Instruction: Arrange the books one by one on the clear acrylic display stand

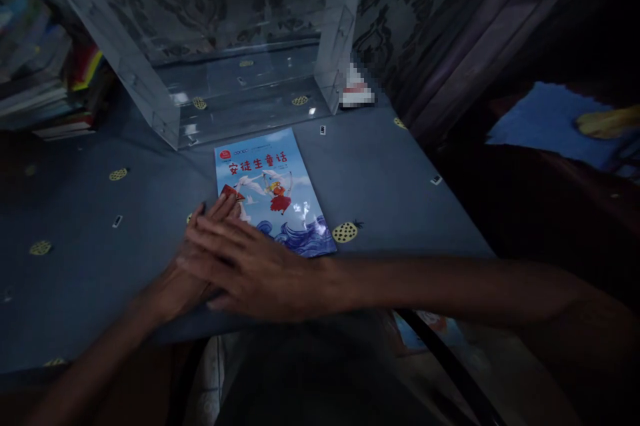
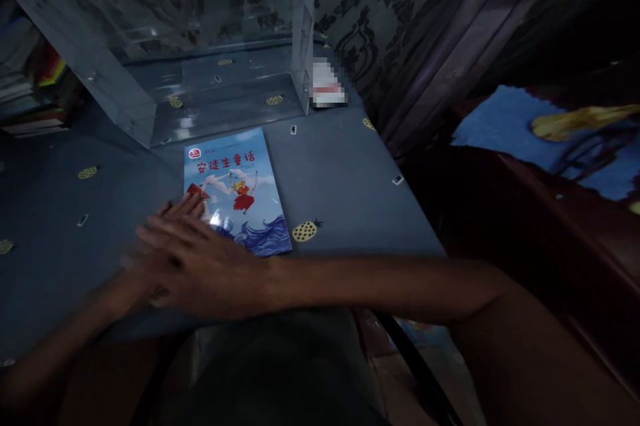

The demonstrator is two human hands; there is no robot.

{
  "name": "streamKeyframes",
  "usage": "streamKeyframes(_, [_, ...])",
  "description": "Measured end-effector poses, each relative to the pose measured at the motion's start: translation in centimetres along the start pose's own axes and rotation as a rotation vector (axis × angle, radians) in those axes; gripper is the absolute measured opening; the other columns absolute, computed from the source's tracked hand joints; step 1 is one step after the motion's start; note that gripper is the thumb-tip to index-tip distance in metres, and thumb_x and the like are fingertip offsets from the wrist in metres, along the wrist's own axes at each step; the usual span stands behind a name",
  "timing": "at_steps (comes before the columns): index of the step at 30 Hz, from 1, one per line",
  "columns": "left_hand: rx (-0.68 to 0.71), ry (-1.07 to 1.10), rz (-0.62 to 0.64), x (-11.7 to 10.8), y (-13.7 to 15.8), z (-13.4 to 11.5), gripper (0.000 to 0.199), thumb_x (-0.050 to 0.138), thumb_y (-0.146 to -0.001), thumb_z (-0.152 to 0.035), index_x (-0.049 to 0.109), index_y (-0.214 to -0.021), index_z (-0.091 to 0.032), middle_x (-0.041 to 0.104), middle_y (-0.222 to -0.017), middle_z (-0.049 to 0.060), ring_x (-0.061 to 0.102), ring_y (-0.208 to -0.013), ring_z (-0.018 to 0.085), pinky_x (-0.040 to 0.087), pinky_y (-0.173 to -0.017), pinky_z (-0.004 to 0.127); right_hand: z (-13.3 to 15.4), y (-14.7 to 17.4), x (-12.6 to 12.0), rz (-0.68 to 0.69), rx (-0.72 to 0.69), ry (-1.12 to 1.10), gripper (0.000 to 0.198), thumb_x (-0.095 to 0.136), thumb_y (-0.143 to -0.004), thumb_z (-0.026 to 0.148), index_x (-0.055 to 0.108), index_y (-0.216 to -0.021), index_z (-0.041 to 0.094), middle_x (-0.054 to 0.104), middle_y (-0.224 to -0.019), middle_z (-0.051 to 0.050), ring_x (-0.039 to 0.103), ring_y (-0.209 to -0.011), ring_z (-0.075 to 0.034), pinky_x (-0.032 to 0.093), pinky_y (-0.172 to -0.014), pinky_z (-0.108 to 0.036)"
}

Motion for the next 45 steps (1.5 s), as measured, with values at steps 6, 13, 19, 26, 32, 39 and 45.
streamKeyframes(6, [0.067, -0.054, -0.048, -0.6, -0.4, -0.6, 0.087, 0.041, -0.101, -0.062, -0.001, -0.165, -0.022, 0.024, -0.169, 0.017, 0.020, -0.157, 0.033, 0.020, -0.125, 0.058, -0.6, 2.4, 0.6, 0.114, 0.170, -0.074, 0.067, 0.056, -0.101, 0.045, 0.039, -0.154, 0.008, 0.032, -0.164, -0.023, 0.018, -0.158, -0.030, 0.028, -0.126, -0.055])
streamKeyframes(13, [0.074, -0.041, -0.047, -1.7, -0.7, -1.3, 0.095, 0.045, -0.097, -0.068, 0.000, -0.165, -0.019, 0.031, -0.165, 0.023, 0.027, -0.155, 0.036, 0.027, -0.121, 0.061, -5.0, 8.7, -2.4, 0.033, 0.412, -0.017, 0.060, 0.048, -0.104, 0.042, 0.038, -0.155, 0.013, 0.032, -0.166, -0.019, 0.013, -0.159, -0.028, 0.029, -0.125, -0.057])
streamKeyframes(19, [0.101, -0.036, -0.042, -2.3, -0.7, -0.9, 0.094, 0.048, -0.096, -0.066, 0.005, -0.164, -0.018, 0.033, -0.164, 0.024, 0.029, -0.154, 0.036, 0.032, -0.118, 0.062, -5.8, 9.9, -2.5, 0.023, 0.424, -0.019, 0.059, 0.051, -0.103, 0.039, 0.037, -0.156, 0.016, 0.031, -0.166, -0.019, 0.017, -0.158, -0.029, 0.031, -0.124, -0.060])
streamKeyframes(26, [0.170, -0.056, -0.035, -4.7, -1.0, -1.8, 0.070, 0.050, -0.100, -0.054, 0.032, -0.159, -0.021, 0.050, -0.156, 0.016, 0.046, -0.145, 0.032, 0.035, -0.120, 0.057, -7.4, 7.4, -4.1, 0.015, 0.354, -0.212, 0.046, 0.045, -0.106, 0.035, 0.047, -0.149, 0.020, 0.057, -0.150, -0.015, 0.050, -0.142, -0.026, 0.044, -0.116, -0.054])
streamKeyframes(32, [0.203, -0.145, -0.102, -3.5, -3.5, -7.7, 0.042, 0.056, -0.100, -0.041, 0.062, -0.130, -0.012, 0.068, -0.133, 0.017, 0.062, -0.124, 0.032, 0.051, -0.103, 0.048, -12.0, 7.3, -5.8, -0.228, 0.442, -0.529, 0.033, 0.044, -0.106, 0.028, 0.059, -0.133, 0.016, 0.077, -0.113, -0.009, 0.072, -0.110, -0.019, 0.056, -0.097, -0.037])
streamKeyframes(39, [0.274, -0.207, -0.206, -3.8, -4.1, -9.7, 0.029, 0.060, -0.099, -0.028, 0.065, -0.123, -0.012, 0.074, -0.120, 0.013, 0.068, -0.111, 0.028, 0.054, -0.094, 0.042, -12.4, 7.8, -5.6, -0.261, 0.477, -0.649, 0.032, 0.048, -0.104, 0.030, 0.062, -0.128, 0.016, 0.078, -0.090, -0.004, 0.075, -0.090, -0.016, 0.056, -0.083, -0.029])
streamKeyframes(45, [0.297, -0.180, -0.215, -4.3, -4.0, -9.8, 0.029, 0.059, -0.098, -0.023, 0.065, -0.123, -0.009, 0.075, -0.118, 0.014, 0.069, -0.109, 0.029, 0.057, -0.090, 0.042, -12.5, 7.8, -5.7, -0.277, 0.473, -0.675, 0.031, 0.050, -0.103, 0.032, 0.065, -0.125, 0.016, 0.076, -0.088, -0.003, 0.074, -0.083, -0.014, 0.055, -0.078, -0.027])
Point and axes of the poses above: each hand's wrist, its own y-axis away from the middle knuckle, its own x-axis out of the palm, z = x × y, the point moved 10 cm from there along -y, towards the middle knuckle
